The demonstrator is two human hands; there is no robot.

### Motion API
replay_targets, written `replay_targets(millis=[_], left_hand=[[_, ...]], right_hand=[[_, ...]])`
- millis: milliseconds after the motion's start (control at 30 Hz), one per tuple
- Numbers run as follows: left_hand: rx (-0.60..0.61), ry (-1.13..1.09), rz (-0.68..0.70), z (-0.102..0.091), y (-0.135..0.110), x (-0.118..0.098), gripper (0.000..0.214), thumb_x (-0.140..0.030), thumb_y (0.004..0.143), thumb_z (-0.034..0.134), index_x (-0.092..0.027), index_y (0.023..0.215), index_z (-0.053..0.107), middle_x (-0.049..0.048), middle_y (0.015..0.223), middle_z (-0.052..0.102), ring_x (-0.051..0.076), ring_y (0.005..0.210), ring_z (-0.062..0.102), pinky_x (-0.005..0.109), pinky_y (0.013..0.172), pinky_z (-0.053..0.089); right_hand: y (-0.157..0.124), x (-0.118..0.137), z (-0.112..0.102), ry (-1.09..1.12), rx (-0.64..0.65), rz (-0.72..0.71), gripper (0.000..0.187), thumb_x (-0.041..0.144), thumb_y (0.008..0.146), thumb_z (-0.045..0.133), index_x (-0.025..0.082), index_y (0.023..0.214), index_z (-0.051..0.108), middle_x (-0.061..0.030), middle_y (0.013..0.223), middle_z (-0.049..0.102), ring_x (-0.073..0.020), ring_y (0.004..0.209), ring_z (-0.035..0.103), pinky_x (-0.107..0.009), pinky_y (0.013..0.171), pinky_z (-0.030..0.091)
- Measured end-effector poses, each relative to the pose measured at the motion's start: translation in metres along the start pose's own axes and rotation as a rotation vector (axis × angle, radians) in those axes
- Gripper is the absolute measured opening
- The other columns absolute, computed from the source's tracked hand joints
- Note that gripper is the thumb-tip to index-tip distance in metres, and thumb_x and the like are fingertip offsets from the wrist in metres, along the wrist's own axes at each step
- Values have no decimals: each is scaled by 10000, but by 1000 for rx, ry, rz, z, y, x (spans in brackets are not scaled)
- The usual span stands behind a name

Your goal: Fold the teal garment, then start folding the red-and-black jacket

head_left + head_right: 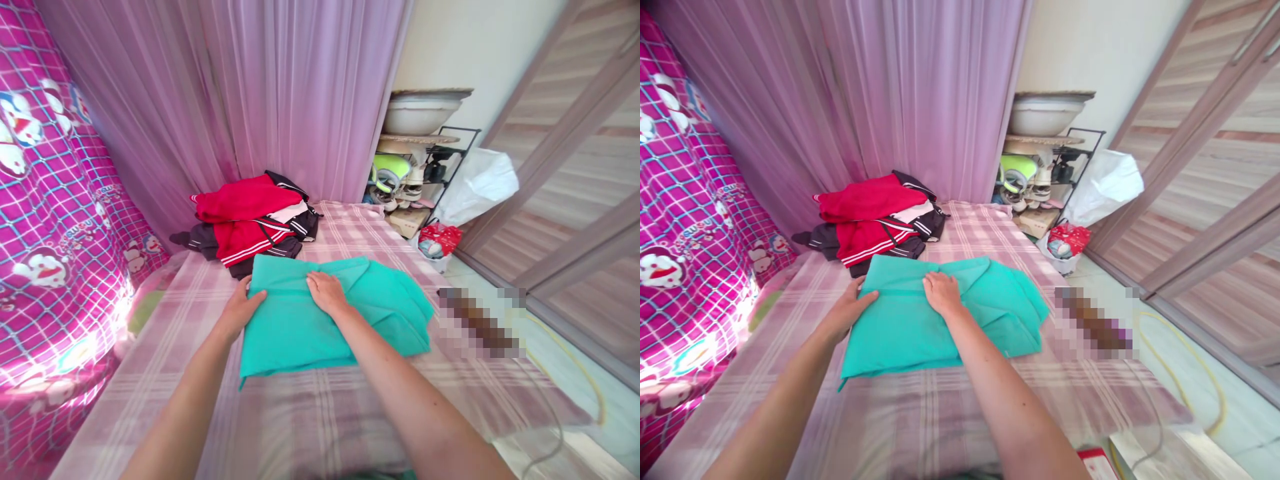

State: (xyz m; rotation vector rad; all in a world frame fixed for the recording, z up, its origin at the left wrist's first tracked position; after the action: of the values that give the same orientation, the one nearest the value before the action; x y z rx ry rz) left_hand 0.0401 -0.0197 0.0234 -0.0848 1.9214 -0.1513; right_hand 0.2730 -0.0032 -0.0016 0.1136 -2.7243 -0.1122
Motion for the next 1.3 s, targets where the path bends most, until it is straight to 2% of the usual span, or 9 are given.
replay_targets(millis=[133, 233, 333, 400, 567, 700, 833, 1033, 1300], left_hand=[[-59, 194, -116, -34, -12, 39, 668, -398, 873, 594, -202, 1469, 365, 151, 1350, 624, 254, 1133, 665, 379, 901, 568], [-158, 538, 1, -38, -11, 42, 689, -410, 866, 570, -151, 1476, 378, 198, 1418, 553, 302, 1255, 588, 454, 1034, 488], [-195, 809, 276, -15, 1, 17, 579, -405, 898, 502, -149, 1417, 484, 177, 1523, 452, 312, 1413, 421, 473, 1157, 354], [-138, 908, 362, 10, 12, -3, 490, -384, 926, 454, -198, 1368, 552, 125, 1527, 470, 304, 1443, 376, 494, 1187, 296], [20, 1010, 314, 66, 31, -15, 504, -351, 974, 324, -216, 1414, 529, 103, 1557, 432, 307, 1465, 336, 566, 1192, 229], [38, 1060, 275, 72, 33, -3, 543, -391, 989, 276, -216, 1462, 475, 101, 1578, 396, 294, 1488, 289, 562, 1203, 181], [117, 1105, 173, 73, 38, -17, 554, -444, 975, 309, -208, 1436, 506, 118, 1576, 395, 321, 1481, 297, 588, 1188, 197], [41, 1089, 242, 108, 32, -35, 549, -380, 989, 280, -167, 1455, 478, 125, 1588, 372, 299, 1479, 305, 563, 1196, 212], [51, 1131, 213, 117, 27, -28, 556, -393, 1005, 249, -227, 1514, 401, 85, 1587, 385, 303, 1466, 328, 597, 1181, 236]], right_hand=[[-8, 31, 20, 8, -24, -12, 471, 383, 1025, 311, 240, 1390, 572, -55, 1515, 493, -253, 1419, 387, -504, 1175, 247], [-9, 38, 25, 2, -23, -26, 460, 374, 1022, 318, 248, 1374, 586, -50, 1509, 502, -258, 1418, 385, -520, 1179, 228], [-8, 37, 24, -1, -23, -22, 456, 362, 1024, 311, 253, 1369, 589, -50, 1504, 508, -253, 1417, 388, -518, 1178, 226], [-7, 36, 23, 6, -17, -16, 459, 363, 1025, 311, 250, 1378, 582, -53, 1507, 505, -253, 1420, 386, -516, 1176, 234], [-11, 29, 16, 23, 18, -38, 473, 338, 1030, 284, 266, 1420, 541, -41, 1536, 467, -225, 1431, 379, -480, 1180, 252], [-22, 11, 7, -6, 33, -107, 493, 374, 1032, 285, 254, 1465, 487, -56, 1561, 427, -243, 1451, 346, -534, 1198, 179], [-30, -2, 4, 20, 71, -93, 514, 398, 1037, 260, 264, 1501, 434, -65, 1550, 441, -250, 1458, 333, -561, 1195, 153], [-32, -9, 6, 58, 76, -67, 509, 372, 1042, 242, 254, 1490, 452, -60, 1545, 450, -223, 1452, 348, -505, 1203, 170], [-60, -72, -12, -160, 81, -73, 533, 445, 1030, 310, 219, 1490, 457, -101, 1597, 347, -274, 1491, 260, -563, 1199, 144]])
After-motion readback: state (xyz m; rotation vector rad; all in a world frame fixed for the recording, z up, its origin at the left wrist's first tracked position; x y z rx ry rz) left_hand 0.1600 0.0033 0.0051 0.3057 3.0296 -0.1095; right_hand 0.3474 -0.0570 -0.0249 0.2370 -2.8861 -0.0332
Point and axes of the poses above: each hand's wrist, its own y-axis towards the middle knuckle, its own z-axis out of the palm, x = y × z, the point moved 1 cm from there along y, towards the middle knuckle
